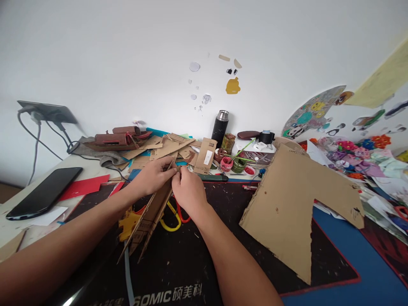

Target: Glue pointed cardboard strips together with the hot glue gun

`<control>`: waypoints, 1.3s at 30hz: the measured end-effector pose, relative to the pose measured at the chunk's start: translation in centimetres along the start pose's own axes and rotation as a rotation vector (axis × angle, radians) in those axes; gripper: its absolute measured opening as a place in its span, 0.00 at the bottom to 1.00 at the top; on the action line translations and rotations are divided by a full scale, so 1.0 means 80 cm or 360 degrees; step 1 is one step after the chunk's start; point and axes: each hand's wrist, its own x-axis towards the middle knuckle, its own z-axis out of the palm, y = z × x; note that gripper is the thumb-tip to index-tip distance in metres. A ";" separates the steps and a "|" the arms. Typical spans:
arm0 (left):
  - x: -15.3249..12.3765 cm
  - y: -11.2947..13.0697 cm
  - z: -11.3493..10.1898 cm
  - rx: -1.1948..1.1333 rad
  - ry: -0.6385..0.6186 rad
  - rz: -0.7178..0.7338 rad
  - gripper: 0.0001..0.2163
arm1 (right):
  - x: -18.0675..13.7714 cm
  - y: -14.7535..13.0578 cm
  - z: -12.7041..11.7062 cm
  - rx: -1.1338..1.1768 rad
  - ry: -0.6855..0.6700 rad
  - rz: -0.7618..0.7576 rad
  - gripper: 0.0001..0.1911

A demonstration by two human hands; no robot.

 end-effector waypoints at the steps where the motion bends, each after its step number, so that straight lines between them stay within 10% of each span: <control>1: 0.000 0.000 0.000 -0.0008 0.0003 0.0007 0.06 | 0.000 0.000 0.000 -0.0007 -0.0001 0.0003 0.10; 39: 0.000 -0.004 0.004 -0.0035 0.0008 0.0027 0.05 | -0.001 -0.001 -0.002 -0.0060 -0.0041 0.0034 0.12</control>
